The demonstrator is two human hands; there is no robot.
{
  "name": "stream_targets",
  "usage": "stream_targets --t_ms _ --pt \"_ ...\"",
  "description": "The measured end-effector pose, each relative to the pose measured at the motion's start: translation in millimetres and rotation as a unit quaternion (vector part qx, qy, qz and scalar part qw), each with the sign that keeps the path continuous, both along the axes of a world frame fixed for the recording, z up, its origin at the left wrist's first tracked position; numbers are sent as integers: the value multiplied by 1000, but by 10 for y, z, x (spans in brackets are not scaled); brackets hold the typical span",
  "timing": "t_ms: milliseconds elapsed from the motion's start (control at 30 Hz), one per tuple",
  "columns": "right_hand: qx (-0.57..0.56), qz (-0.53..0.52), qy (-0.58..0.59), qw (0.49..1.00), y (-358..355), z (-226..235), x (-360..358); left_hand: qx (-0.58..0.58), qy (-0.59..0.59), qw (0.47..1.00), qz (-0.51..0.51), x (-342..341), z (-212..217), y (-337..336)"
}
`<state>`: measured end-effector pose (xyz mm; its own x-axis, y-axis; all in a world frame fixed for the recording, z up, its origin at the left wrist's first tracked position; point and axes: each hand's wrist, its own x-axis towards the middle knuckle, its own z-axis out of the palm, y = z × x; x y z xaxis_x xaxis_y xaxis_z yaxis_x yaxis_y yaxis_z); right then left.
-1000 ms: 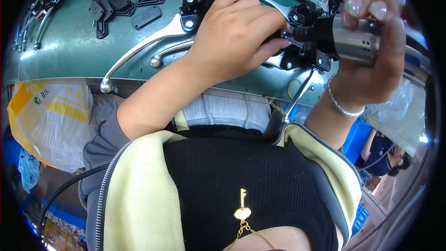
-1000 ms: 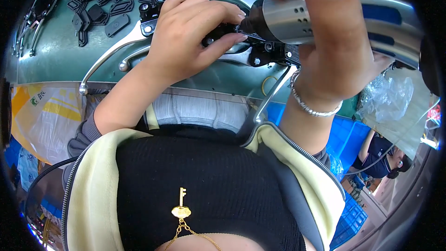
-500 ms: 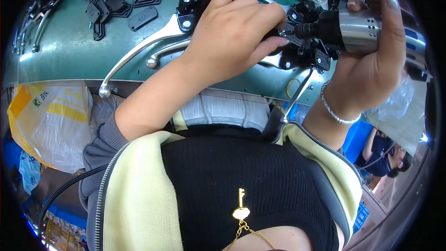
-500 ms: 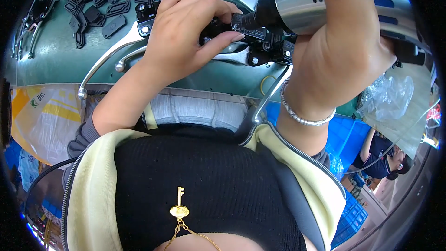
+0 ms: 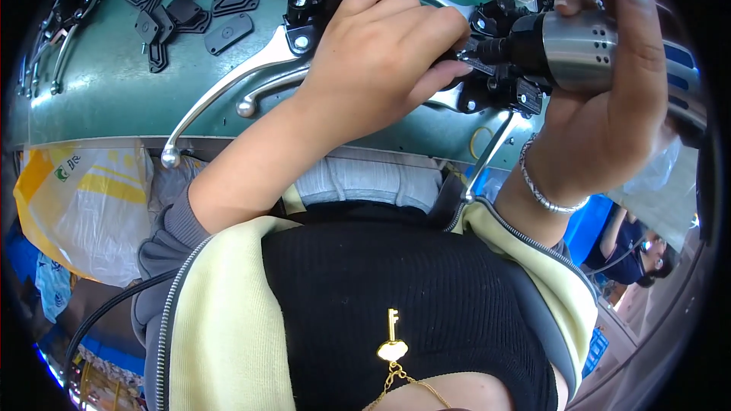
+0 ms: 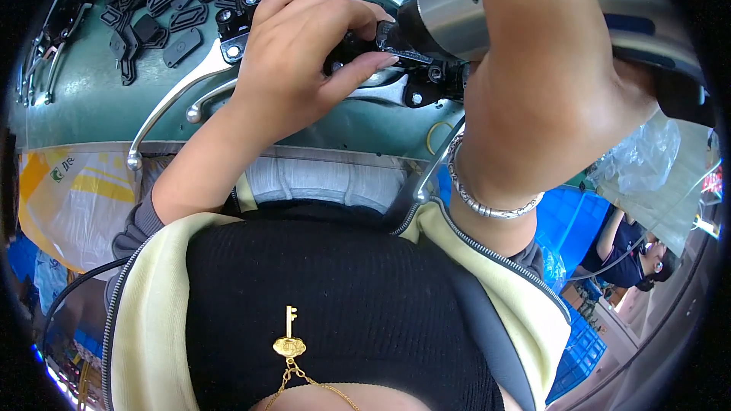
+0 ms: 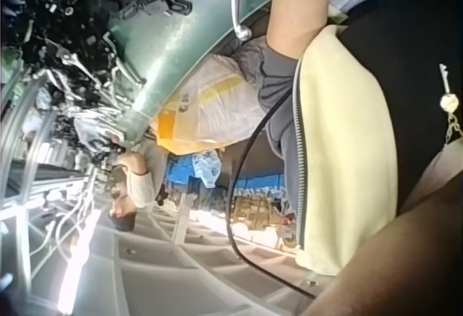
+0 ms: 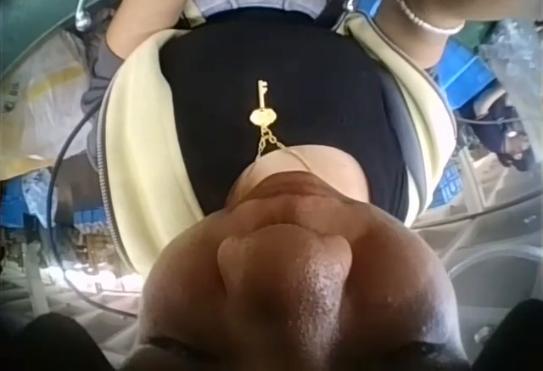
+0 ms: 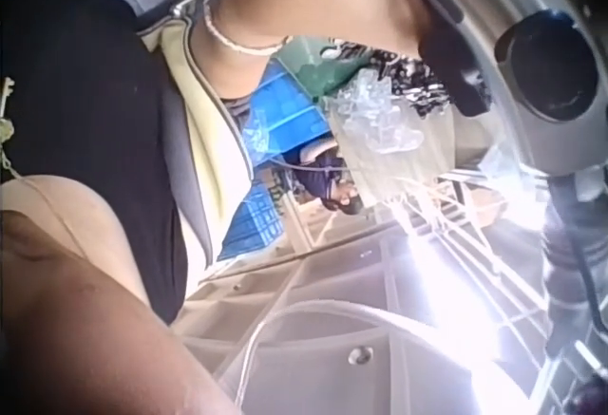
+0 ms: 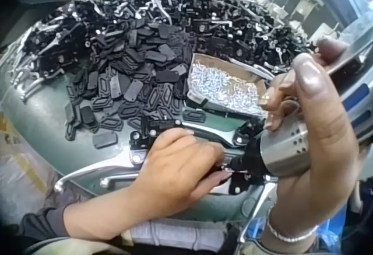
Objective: Assembling bicycle or motorcycle brake lever components using an electric nut driver at a factory workstation.
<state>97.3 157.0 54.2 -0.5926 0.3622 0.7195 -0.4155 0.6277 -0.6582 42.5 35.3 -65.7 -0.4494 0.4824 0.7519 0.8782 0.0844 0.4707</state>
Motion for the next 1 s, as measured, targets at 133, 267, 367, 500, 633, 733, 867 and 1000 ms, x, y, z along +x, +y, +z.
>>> stream_targets --t_ms 133,267,367,500,633,733,867,1000 --pt "-8 -4 -1 1000 44 2 -57 2 6 1000 7 3 -27 2" --pt "-13 -10 -1 1000 -47 -1 -49 7 10 1000 8 -6 -30 15" --pt "-18 -14 -2 1000 -13 0 -92 9 7 1000 7 -5 -19 18" --pt "-24 -19 -1 1000 -9 16 -65 11 1 1000 2 -3 -12 23" --pt "14 10 -17 1000 114 -20 9 14 0 1000 -5 3 -7 29" --pt "-24 208 29 977 331 -47 -140 10 -4 1000 -8 1 -1 35" --pt "-58 114 46 991 173 -62 -149 23 6 1000 -13 -23 0 46" --pt "-84 56 -25 995 54 55 -146 7 2 1000 -10 -14 23 27"
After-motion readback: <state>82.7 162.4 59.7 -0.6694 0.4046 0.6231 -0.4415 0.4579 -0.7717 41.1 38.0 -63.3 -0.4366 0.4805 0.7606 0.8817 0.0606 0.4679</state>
